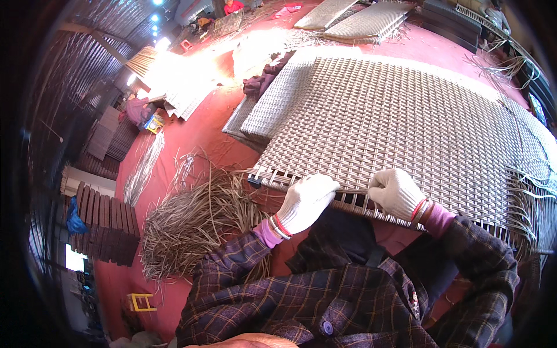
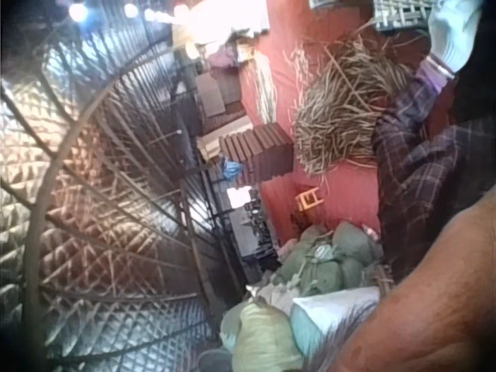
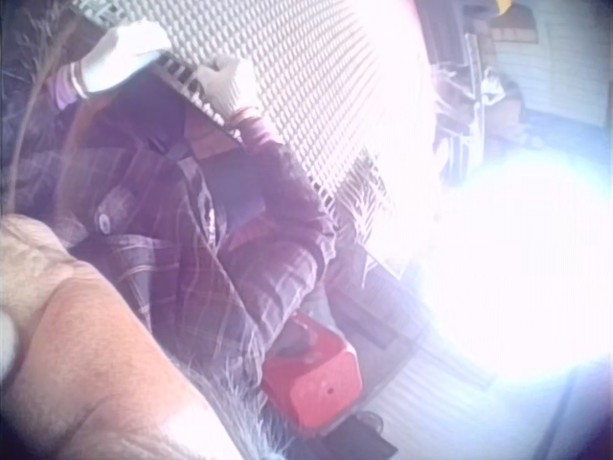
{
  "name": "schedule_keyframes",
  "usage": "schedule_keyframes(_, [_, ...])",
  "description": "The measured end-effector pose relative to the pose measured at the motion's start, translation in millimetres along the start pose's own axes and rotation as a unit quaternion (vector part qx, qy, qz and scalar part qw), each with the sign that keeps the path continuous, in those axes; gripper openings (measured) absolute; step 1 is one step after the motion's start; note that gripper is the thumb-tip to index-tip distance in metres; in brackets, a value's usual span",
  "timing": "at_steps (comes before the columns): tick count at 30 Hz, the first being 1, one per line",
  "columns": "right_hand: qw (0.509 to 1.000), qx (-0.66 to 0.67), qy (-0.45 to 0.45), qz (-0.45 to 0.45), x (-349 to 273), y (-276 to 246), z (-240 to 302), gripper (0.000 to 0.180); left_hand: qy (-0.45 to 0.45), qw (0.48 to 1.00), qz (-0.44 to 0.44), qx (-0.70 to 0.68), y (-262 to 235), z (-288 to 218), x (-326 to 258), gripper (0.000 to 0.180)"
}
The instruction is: The person weaves a flat mat by hand, threading flexible strips through a pre-woven grid and tightening the weave. They repeatedly pull strips through openings and adjust tension to maintain a uniform pattern.
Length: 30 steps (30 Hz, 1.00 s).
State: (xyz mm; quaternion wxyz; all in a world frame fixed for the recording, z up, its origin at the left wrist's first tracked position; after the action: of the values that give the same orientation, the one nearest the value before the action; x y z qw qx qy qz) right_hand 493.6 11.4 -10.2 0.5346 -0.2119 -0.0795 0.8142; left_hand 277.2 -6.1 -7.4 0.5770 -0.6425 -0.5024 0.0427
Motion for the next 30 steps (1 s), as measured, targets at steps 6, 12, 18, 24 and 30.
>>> schedule_keyframes(6, [0.991,-0.067,-0.098,-0.056,-4,7,20,0.024,0.057,0.992,0.063,-0.091,7,-7,26,0.014])
schedule_keyframes(12, [0.987,0.027,-0.149,-0.049,-6,8,5,0.022,0.116,0.970,0.186,-0.109,22,4,37,0.020])
schedule_keyframes(18, [0.997,0.010,-0.018,-0.078,-10,3,-11,0.023,0.183,0.974,0.130,-0.020,14,-7,42,0.020])
schedule_keyframes(24, [0.996,-0.036,-0.042,0.066,-12,20,-22,0.026,0.090,0.973,0.151,0.150,29,-20,18,0.022])
schedule_keyframes(30, [0.981,-0.124,-0.082,0.122,-8,27,-22,0.028,0.205,0.967,0.076,0.130,16,-25,26,0.020])
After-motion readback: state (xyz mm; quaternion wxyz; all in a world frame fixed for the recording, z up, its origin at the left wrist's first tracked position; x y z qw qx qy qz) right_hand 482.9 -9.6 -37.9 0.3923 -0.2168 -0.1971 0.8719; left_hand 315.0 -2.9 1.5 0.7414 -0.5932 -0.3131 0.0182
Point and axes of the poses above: each hand's wrist, its own x-axis towards the middle knuckle, its own y-axis out of the palm, z = x × y, the point moved 6 cm from there along x, towards the middle knuckle, and after that the axes turned 4 degrees about -y, right-handed, at the moved point
